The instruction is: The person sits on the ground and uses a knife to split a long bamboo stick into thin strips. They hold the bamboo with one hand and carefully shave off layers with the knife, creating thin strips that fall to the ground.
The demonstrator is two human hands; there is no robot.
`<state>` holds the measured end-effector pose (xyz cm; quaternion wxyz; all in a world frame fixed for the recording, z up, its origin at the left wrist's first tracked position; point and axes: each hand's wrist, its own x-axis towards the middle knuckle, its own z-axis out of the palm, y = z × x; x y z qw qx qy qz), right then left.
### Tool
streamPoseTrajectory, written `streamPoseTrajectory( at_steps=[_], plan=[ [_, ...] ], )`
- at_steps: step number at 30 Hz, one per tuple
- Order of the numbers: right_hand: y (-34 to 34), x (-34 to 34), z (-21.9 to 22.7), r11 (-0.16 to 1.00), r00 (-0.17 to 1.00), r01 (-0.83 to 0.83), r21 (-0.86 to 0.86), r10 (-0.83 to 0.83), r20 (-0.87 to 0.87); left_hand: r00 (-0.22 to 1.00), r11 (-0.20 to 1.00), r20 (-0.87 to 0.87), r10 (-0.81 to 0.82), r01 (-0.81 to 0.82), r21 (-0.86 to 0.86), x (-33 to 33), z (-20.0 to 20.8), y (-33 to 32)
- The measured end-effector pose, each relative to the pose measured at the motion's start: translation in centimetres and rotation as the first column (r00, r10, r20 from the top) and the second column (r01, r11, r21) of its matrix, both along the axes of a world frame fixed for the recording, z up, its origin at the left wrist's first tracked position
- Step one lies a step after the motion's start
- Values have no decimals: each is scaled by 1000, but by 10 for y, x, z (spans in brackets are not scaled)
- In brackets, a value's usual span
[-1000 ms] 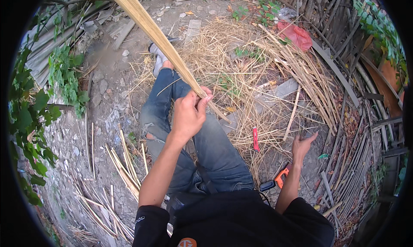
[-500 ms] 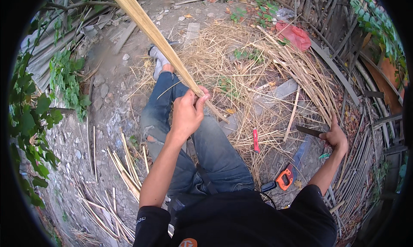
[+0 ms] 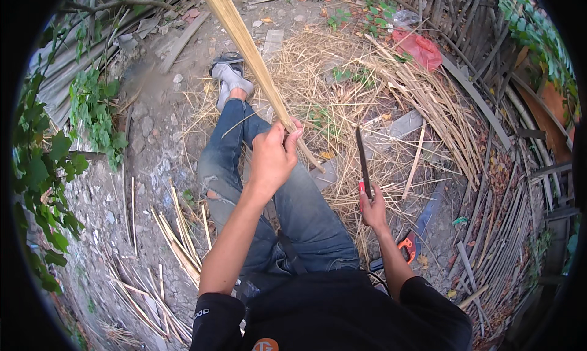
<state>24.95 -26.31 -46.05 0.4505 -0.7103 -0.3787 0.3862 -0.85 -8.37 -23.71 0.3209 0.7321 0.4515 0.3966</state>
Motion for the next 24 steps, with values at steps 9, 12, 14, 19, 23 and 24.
streamPoseTrajectory(
  at_steps=[9,12,14,19,23,24],
  plan=[
    [27,-14,-72,954,962,-242,-176,259,82,999,999,-52,-1,3,33,10,10,-5],
    [67,-12,18,972,975,-203,121,190,113,1000,998,-9,19,-18,55,1,0,-4],
    [79,-20,67,944,999,-39,327,47,-17,999,998,-18,31,-30,48,-2,0,-3],
    [42,-51,11,645,985,156,748,-157,-70,1000,1000,6,2,-2,-3,4,2,-3],
    [-22,-33,-139,959,970,-209,192,178,167,1000,999,-1,29,-29,42,0,7,0],
    [-30,-31,-137,972,974,-216,94,208,93,999,999,17,39,-39,36,-9,0,3]
  ],
)
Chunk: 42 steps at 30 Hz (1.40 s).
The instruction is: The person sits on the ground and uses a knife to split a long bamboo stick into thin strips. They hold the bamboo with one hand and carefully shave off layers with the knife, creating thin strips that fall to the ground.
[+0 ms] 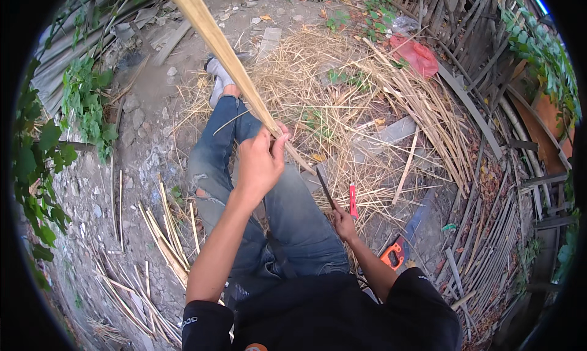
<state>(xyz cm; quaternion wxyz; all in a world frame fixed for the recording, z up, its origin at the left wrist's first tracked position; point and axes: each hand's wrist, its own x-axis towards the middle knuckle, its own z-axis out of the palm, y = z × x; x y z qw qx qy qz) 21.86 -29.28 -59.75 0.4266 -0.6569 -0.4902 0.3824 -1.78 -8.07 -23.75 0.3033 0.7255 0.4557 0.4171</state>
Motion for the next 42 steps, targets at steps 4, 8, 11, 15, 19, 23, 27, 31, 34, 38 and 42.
streamPoseTrajectory(
  at_steps=[4,8,11,15,19,23,27,31,34,38,42],
  plan=[
    [35,21,70,850,931,-15,-526,-180,-318,1000,999,19,5,-4,-50,-15,-2,-3],
    [82,22,188,946,967,45,-322,-122,-224,998,995,54,-29,34,-89,-18,-4,-6],
    [97,5,252,960,935,245,134,-198,-296,997,993,64,-48,55,-106,-14,1,-8],
    [77,-13,184,718,922,379,584,-241,-303,995,995,68,-80,84,-57,-8,-4,-6],
    [8,-5,35,994,992,81,-77,-73,99,995,993,28,-94,96,-62,-5,-4,-6],
    [34,6,73,964,983,181,-193,-185,0,994,994,85,-65,72,-85,-9,-8,-13],
    [81,2,226,945,888,313,91,-257,-382,997,996,66,-40,45,-77,-16,-3,-10],
    [57,-7,172,802,801,489,343,-258,-540,992,997,105,-65,69,-37,-10,-6,-12],
    [9,0,39,956,941,160,245,-223,254,991,994,95,-98,101,-38,-5,-3,-13],
    [24,-9,66,886,956,122,-447,-226,-188,989,988,104,-105,115,-100,-19,5,-7],
    [72,5,158,980,901,186,-74,-200,-386,971,975,125,-204,213,-65,-20,6,-1]
  ],
)
